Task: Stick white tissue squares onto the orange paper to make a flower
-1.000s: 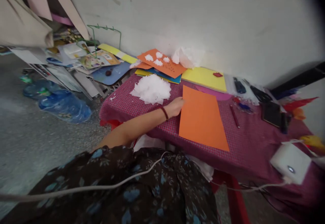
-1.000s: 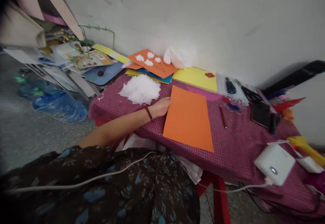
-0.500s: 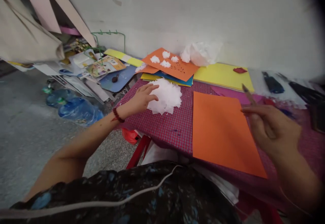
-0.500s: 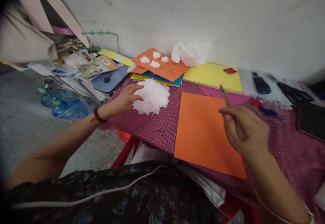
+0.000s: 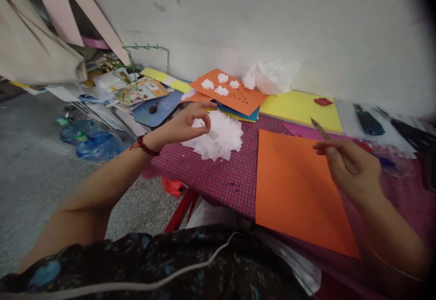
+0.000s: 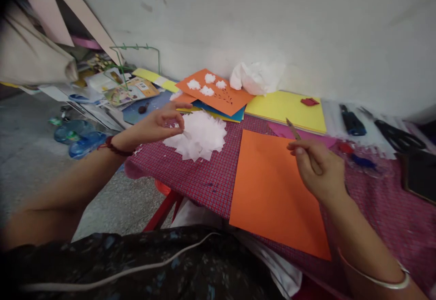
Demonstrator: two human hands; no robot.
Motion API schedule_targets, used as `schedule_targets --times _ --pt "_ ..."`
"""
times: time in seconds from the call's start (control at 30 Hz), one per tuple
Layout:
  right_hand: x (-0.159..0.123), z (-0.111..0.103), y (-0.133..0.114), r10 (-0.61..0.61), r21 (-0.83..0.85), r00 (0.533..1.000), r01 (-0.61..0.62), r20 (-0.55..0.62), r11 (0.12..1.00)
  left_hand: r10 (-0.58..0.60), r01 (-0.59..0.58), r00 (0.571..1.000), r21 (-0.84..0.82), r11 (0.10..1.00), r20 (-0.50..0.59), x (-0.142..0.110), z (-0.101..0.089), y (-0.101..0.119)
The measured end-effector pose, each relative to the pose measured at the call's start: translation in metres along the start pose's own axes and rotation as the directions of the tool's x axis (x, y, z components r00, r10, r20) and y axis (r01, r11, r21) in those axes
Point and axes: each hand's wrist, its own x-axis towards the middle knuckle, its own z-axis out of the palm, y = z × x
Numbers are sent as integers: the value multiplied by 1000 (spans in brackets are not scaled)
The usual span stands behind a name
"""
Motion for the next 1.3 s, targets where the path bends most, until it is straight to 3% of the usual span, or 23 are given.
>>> schedule_targets --times 0.1,0.2,0.3,0.43,0.53,0.63,0.7,0.8,0.93,1.03,1.1,1.17,1.3 --pt "16 10 4 260 344 965 -232 -38 910 -239 215 970 -291 932 -51 18 2 15" --pt "30 20 13 419 596 908 -330 -11 732 -413 360 910 -510 781 10 40 18 27" --pt "36 25 13 445 717 893 -353 67 601 -474 405 878 -621 671 61 63 45 39" --pt "32 28 -12 328 721 918 -382 224 578 -436 438 880 -673 596 187 87 89 58" --pt "32 32 -31 244 711 926 -378 289 593 -360 440 896 -639 631 261 101 118 74" --pt "37 37 -35 240 692 918 -396 316 603 -313 424 906 -627 654 286 109 132 86" --pt "40 40 -31 261 683 919 -395 297 614 -295 414 910 -615 671 290 110 131 89" --pt "46 46 -21 281 683 925 -380 257 625 -303 403 914 -510 760 271 102 114 77" --pt "53 56 -10 306 697 926 -368 219 615 -342 356 922 -48 933 179 79 77 40" --pt "53 64 -5 315 681 922 -381 226 626 -267 208 959 398 894 98 66 63 22" --pt "52 68 -4 313 655 922 -383 228 651 -149 89 987 557 826 63 66 68 24" --pt "51 69 -6 299 635 927 -373 226 676 -87 44 995 516 855 58 76 83 35" --pt "47 58 -10 282 611 932 -363 229 703 -143 139 987 62 988 72 106 126 63"
